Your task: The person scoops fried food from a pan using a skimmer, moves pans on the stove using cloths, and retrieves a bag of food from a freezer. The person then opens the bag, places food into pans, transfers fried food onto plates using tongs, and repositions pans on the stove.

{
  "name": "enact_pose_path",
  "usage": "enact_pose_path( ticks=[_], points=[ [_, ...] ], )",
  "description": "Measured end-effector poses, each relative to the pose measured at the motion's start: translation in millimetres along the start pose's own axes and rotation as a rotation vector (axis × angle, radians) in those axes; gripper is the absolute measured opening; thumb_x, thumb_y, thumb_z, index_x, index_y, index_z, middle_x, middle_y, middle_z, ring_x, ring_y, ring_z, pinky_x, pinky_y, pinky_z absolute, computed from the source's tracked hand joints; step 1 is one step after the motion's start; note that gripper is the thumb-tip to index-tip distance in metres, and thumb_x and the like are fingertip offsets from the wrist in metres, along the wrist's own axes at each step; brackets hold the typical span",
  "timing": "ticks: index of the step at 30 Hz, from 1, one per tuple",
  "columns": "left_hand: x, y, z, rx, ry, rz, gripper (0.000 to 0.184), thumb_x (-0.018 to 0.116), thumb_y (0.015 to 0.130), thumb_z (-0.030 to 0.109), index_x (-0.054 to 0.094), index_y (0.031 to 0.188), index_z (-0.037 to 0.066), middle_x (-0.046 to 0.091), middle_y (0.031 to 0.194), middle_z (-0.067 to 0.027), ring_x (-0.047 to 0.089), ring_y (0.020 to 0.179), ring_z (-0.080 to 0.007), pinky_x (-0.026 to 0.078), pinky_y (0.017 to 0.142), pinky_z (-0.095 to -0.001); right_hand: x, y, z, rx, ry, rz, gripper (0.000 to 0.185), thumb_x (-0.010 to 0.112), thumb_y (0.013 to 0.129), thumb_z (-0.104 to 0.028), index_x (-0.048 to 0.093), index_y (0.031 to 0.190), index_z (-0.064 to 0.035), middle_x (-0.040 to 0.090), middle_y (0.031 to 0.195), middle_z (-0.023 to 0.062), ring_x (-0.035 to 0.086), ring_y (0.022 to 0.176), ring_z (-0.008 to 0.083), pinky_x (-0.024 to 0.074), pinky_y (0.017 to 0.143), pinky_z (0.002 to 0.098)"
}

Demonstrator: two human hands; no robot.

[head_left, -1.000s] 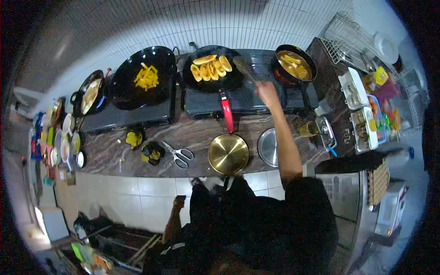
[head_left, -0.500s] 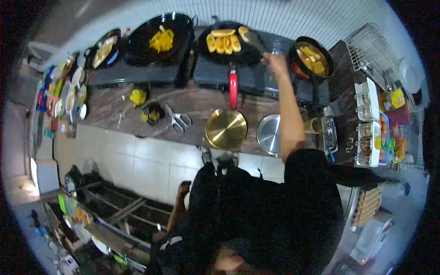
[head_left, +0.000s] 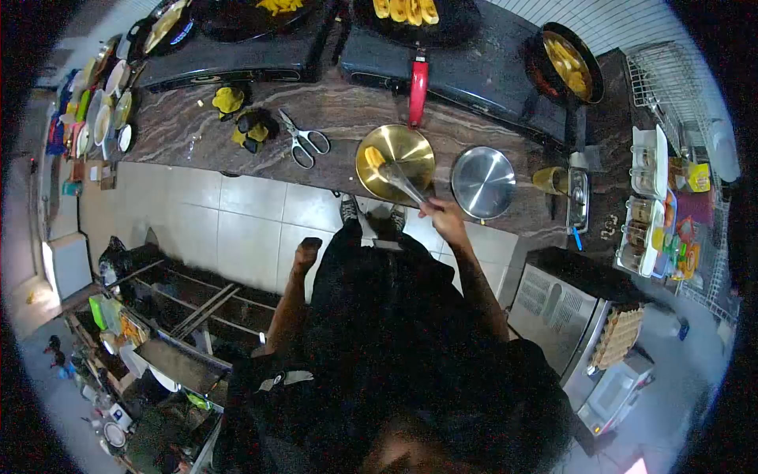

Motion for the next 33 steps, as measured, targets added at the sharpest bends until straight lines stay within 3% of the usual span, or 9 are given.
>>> enact_pose_path(
  ticks=[5,7,9,13,17,19,20,25,33],
  points=[
    [-10.0,7.5,39.2,-0.058,-0.468,-0.025,0.020,0.055,0.085,0.016,0.059,0.096,0.000,0.063,0.095,-0.0108,0.060,0.086,-0.0206,0.049,0.076,-0.0288,-30.5,-17.0,-89.9,-0.085,-0.361,-0.020,0.025,0.058,0.082,-0.021,0.063,0.082,0.0030,0.063,0.067,0.0134,0.056,0.061,0.0184,0.0444,0.060,0.0326],
    [-1.7,9.3,56.3,0.236,0.198,-0.116,0.020,0.053,0.086,0.015,0.058,0.094,-0.002,0.061,0.093,-0.0104,0.059,0.083,-0.0184,0.049,0.076,-0.0289,-60.4,-8.9,-107.0,-0.012,-0.422,0.057,0.025,0.058,0.081,-0.022,0.063,0.083,0.0028,0.064,0.072,0.0153,0.060,0.066,0.0206,0.0453,0.064,0.0329],
    [1.4,-5.8,15.9,-0.457,-0.349,-0.074,0.014,0.050,0.086,0.013,0.063,0.089,0.006,0.062,0.080,-0.0063,0.057,0.069,-0.0152,0.048,0.065,-0.0281,-102.2,11.1,-118.1,-0.006,-0.419,0.147,0.025,0.058,0.081,-0.021,0.064,0.083,0.0025,0.064,0.074,0.0141,0.060,0.067,0.0194,0.0452,0.064,0.0329],
    [26.7,-10.8,-43.4,0.257,-0.237,0.071,0.021,0.050,0.088,0.023,0.062,0.094,0.006,0.060,0.077,-0.0060,0.055,0.063,-0.0163,0.044,0.057,-0.0290,-195.9,121.8,-189.8,-0.402,-0.376,0.289,0.028,0.054,0.083,-0.026,0.065,0.081,-0.0003,0.063,0.067,0.0099,0.058,0.061,0.0178,0.0448,0.062,0.0315],
    [29.2,-41.9,-54.8,-0.027,-1.124,-0.140,0.023,0.054,0.086,0.017,0.057,0.102,0.001,0.061,0.101,-0.0100,0.061,0.088,-0.0201,0.051,0.069,-0.0321,-226.2,215.9,-205.8,-0.083,-0.162,0.355,0.025,0.059,0.078,-0.025,0.065,0.076,-0.0009,0.060,0.059,0.0073,0.049,0.045,0.0156,0.0376,0.046,0.0313],
    [27.8,-48.3,-53.7,-0.063,-0.561,-0.005,0.030,0.058,0.084,0.030,0.061,0.098,0.003,0.063,0.083,-0.0066,0.056,0.064,-0.0142,0.045,0.054,-0.0294,-218.3,251.4,-208.2,0.010,0.045,0.334,0.024,0.060,0.077,-0.024,0.066,0.074,-0.0012,0.060,0.057,0.0074,0.047,0.042,0.0140,0.0345,0.041,0.0306],
    [28.8,-61.3,-65.4,-0.546,-0.461,-0.073,0.029,0.059,0.083,0.031,0.062,0.097,0.005,0.063,0.076,-0.0052,0.057,0.064,-0.0127,0.047,0.054,-0.0290,-212.2,263.0,-213.6,-0.006,0.066,0.333,0.023,0.060,0.076,-0.023,0.066,0.073,-0.0015,0.060,0.057,0.0076,0.048,0.042,0.0133,0.0333,0.040,0.0302],
    [17.4,-83.7,-53.3,-0.544,-0.589,0.124,0.023,0.059,0.084,0.027,0.062,0.096,0.008,0.064,0.078,-0.0039,0.055,0.061,-0.0117,0.045,0.049,-0.0264,-212.4,313.6,-207.8,-0.102,-0.221,0.413,0.023,0.062,0.074,-0.023,0.067,0.074,-0.0003,0.063,0.062,0.0090,0.053,0.045,0.0140,0.0345,0.041,0.0311],
    [18.0,-74.2,-55.5,-0.518,-0.555,0.035,0.027,0.055,0.086,0.030,0.063,0.095,0.005,0.063,0.075,-0.0036,0.054,0.059,-0.0122,0.042,0.048,-0.0264,-219.8,187.3,-183.2,-0.124,0.244,0.330,0.022,0.059,0.082,-0.021,0.064,0.079,0.0002,0.058,0.061,0.0034,0.032,0.037,0.0058,0.0206,0.035,0.0227]
  ],
)
Point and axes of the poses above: each hand's wrist, its own y-axis towards the middle knuckle, its own x-axis out of the palm, z = x × y, the point moved 10 cm from there along y, towards the middle knuckle
